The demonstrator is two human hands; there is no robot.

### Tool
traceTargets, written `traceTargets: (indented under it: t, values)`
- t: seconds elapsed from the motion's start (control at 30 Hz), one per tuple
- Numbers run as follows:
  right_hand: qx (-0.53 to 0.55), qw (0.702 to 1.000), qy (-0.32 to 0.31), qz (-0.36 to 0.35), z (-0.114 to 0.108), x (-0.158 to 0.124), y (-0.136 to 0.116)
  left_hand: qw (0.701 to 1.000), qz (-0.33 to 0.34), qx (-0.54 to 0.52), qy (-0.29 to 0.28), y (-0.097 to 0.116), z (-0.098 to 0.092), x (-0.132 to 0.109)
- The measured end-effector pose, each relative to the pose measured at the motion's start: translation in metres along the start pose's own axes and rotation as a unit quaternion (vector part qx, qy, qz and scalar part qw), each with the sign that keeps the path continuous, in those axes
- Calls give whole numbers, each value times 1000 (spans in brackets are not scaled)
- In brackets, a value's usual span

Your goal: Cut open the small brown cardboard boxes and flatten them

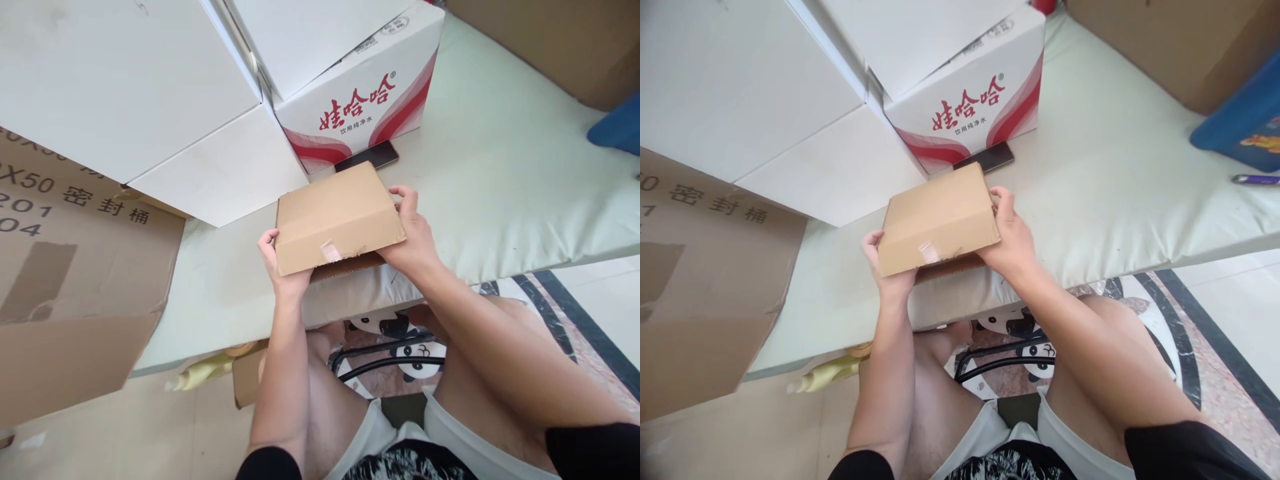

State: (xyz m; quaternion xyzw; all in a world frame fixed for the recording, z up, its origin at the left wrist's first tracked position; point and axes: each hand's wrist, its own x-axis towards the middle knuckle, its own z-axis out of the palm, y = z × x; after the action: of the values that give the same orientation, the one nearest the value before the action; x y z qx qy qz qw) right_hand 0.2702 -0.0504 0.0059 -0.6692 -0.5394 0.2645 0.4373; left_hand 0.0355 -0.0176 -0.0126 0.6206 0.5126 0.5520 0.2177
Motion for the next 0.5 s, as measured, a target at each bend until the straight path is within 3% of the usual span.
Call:
traceTargets:
  t: [0.1, 0.2, 0.3, 0.37, 0.43, 0.5]
  values:
    - [7, 1000, 23, -18, 1, -2, -4, 999, 38, -15, 18, 0, 0, 0]
    - [2, 1000, 6, -10, 4, -1, -6, 996, 81, -21, 15, 0, -1, -3]
    - [-17, 999, 10, 36, 7, 2, -2, 992, 127, -17, -4, 1, -4, -5]
    - [-14, 999, 39, 32, 6, 5, 3, 988, 145, -21, -38, 1, -9, -3]
    - [4, 997, 72, 4, 3, 10, 8, 986, 132, -57, -81, 0, -16, 2]
    - [36, 995, 95, -20, -3, 14, 11, 982, 69, -137, -110, 0, -24, 8]
